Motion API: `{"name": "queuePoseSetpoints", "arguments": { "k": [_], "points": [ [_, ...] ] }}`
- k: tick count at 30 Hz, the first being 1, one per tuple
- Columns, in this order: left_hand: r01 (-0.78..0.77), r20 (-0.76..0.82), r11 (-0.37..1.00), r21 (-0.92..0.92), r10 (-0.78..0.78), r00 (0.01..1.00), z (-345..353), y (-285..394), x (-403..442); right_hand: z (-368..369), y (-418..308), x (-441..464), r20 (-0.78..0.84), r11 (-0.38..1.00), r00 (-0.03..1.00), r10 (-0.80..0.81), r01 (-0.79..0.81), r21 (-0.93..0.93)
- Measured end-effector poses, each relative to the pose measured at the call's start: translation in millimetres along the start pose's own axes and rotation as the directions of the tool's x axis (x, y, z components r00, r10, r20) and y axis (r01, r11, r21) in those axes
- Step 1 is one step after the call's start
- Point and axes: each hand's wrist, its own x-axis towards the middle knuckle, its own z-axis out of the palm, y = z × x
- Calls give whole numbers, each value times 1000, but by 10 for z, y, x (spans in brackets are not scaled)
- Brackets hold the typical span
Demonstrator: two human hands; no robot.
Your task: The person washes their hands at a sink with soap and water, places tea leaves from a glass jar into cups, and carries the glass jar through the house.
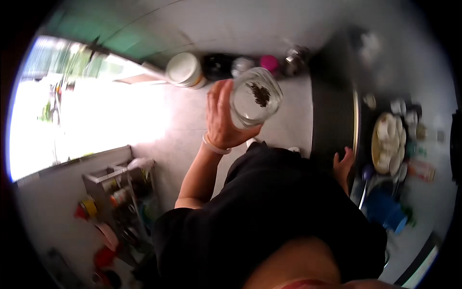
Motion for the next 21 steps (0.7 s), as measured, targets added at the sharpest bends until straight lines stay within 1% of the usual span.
{"name": "queuePoseSetpoints", "arguments": {
  "k": [1, 2, 3, 4, 5, 6, 7, 8, 9, 11, 12, 13, 14, 15, 17, 18, 19, 20, 21],
  "points": [
    [4, -48, 999, 42, -2, 999, -254, -250, -95, 293, -221, 43, 116, 980, 993, 21, -43, 194],
    [47, -51, 994, 97, -43, 998, -501, -348, -202, 652, -297, 51, 201, 970, 979, 25, -72, 233],
    [74, -106, 990, 117, -62, 992, -695, -442, -273, 836, -471, 146, 386, 972, 922, 39, -125, 199],
    [109, -159, 984, 141, -87, 983, -889, -526, -361, 1000, -673, 264, 547, 949, 832, 92, -240, 205],
    [204, -200, 971, 125, -177, 964, -1083, -566, -469, 1236, -726, 354, 686, 905, 718, 121, -364, 221],
    [263, -262, 957, 125, -224, 939, -1081, -535, -539, 1996, 20, 377, 755, 868, 656, 16, -384, 315],
    [318, -312, 939, 132, -266, 912, -1087, -505, -631, 1837, -223, 650, 812, 949, 571, 123, -306, 72],
    [377, -352, 917, 127, -314, 882, -1244, -567, -725, 1847, -453, 854, 843, 983, 519, 137, -177, -51],
    [446, -393, 883, 143, -363, 845, -1236, -514, -788, 1931, -517, 1076, 869, 993, 480, 120, -58, -105],
    [537, -569, 835, 116, -388, 726, -1764, -760, -1194, 2023, -1068, 1442, 897, 975, 433, 88, 147, -166],
    [571, -639, 815, 95, -390, 663, -1903, -805, -1330, 2098, -1323, 1624, 907, 957, 415, 68, 231, -178],
    [605, -680, 782, 152, -361, 638, -2113, -818, -1465, 2218, -1591, 1790, 917, 933, 396, 47, 312, -182],
    [631, -718, 770, 95, -385, 579, -2325, -904, -1634, 2299, -1909, 1949, 924, 907, 380, 28, 379, -184],
    [651, -773, 736, 189, -297, 560, -2458, -975, -1647, 2398, -2190, 2122, 930, 879, 367, 8, 441, -181],
    [650, -802, 670, 360, -134, 582, -2769, -1274, -1587, 2536, -2880, 2433, 935, 837, 354, -26, 519, -173],
    [628, -786, 651, 426, -77, 613, -2923, -1465, -1490, 2596, -3266, 2568, 933, 852, 360, -30, 496, -164],
    [605, -767, 627, 491, -19, 642, -3079, -1657, -1392, 2701, -3635, 2676, 931, 890, 363, -39, 437, -133],
    [578, -707, 549, 604, 33, 707, -3232, -1809, -1264, 2817, -4022, 2769, 934, 954, 355, -46, 294, -64],
    [575, -690, 517, 635, 43, 723, -3341, -1947, -1188, 3126, -4357, 2859, 941, 994, 326, -90, -23, 103]
  ]
}}
